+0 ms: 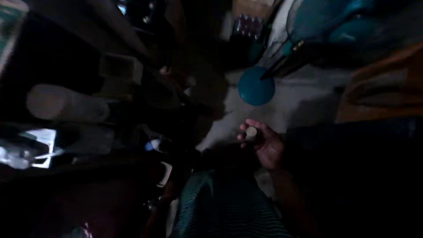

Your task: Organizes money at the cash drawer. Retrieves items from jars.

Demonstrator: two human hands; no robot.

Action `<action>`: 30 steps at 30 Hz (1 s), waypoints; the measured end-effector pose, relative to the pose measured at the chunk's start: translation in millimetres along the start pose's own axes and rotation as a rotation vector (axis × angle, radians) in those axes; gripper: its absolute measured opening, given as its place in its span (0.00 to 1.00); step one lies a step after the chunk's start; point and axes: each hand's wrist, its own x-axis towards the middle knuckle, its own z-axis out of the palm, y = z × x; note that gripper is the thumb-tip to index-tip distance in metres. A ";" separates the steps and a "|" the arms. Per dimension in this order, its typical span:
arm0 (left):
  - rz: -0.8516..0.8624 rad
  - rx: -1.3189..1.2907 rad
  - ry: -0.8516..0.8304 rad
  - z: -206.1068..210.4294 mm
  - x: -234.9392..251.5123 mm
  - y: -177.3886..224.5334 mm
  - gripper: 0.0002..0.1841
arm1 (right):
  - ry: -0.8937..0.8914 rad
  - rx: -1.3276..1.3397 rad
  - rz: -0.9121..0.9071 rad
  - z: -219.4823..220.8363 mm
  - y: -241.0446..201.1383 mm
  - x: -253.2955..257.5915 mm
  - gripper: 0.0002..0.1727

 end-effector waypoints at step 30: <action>0.053 -0.965 0.481 -193.3 208.0 326.8 0.20 | -0.605 -0.709 0.295 206.9 -132.0 630.0 0.16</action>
